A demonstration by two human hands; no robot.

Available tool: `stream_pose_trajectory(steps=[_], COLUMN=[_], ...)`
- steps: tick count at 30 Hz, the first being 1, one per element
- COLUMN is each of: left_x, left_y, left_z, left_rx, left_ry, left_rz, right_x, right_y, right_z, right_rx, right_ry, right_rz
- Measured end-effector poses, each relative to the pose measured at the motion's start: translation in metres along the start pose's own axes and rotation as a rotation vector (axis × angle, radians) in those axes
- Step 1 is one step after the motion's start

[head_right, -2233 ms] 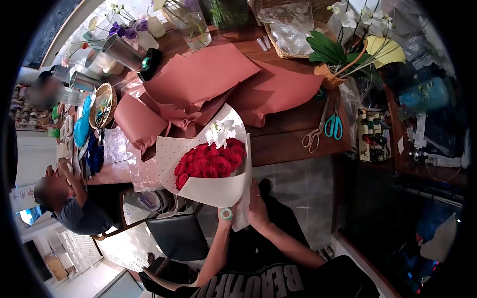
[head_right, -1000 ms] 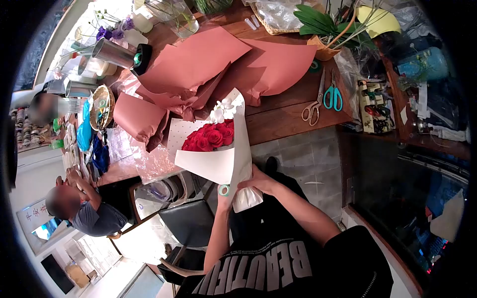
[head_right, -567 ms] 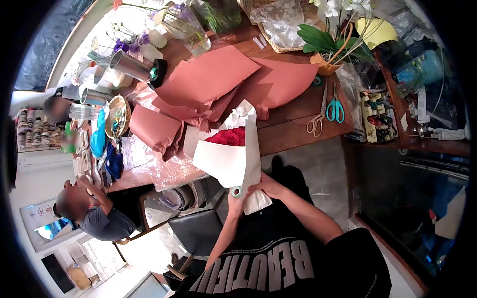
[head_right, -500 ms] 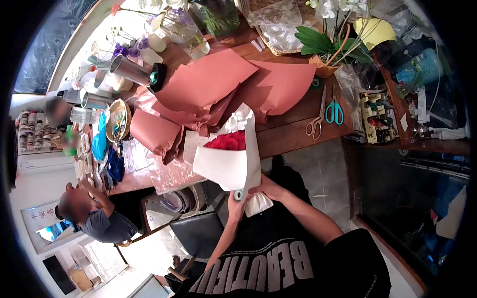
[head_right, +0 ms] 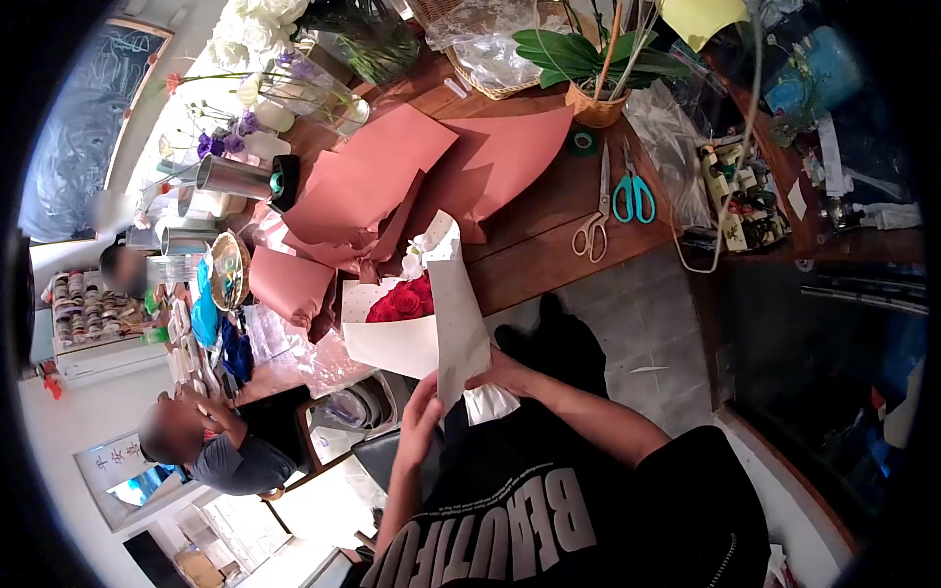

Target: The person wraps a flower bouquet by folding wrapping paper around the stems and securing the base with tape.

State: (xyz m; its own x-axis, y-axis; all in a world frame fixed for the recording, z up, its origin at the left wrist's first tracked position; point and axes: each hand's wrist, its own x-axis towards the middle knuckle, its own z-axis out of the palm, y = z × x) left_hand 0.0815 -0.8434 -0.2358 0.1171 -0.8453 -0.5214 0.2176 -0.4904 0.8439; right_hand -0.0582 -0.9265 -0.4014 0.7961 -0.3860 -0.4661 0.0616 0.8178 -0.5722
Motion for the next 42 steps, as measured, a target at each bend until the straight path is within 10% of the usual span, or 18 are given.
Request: stream_pose_trajectory(steps=[12,27,31,42], left_x=[0.061,0.025,0.012,0.046], left_y=[0.017,-0.051,-0.117,-0.131], left_z=[-0.009,-0.048,-0.019,0.022], left_rx=[0.015,-0.174,-0.197,-0.379], left_ry=[-0.412,-0.006,0.634,0.694], left_rz=[-0.328,-0.292,0.037,-0.065], right_x=[-0.015,0.001,0.000,0.005], right_y=[-0.027,-0.011,-0.015,-0.012], right_z=[0.008,-0.003,0.000,-0.004], right_rx=[-0.034,-0.212,-0.179,-0.294], right_ry=[-0.111,-0.002,0.008,-0.033], right_rz=[-0.068,0.038,0.111,0.113])
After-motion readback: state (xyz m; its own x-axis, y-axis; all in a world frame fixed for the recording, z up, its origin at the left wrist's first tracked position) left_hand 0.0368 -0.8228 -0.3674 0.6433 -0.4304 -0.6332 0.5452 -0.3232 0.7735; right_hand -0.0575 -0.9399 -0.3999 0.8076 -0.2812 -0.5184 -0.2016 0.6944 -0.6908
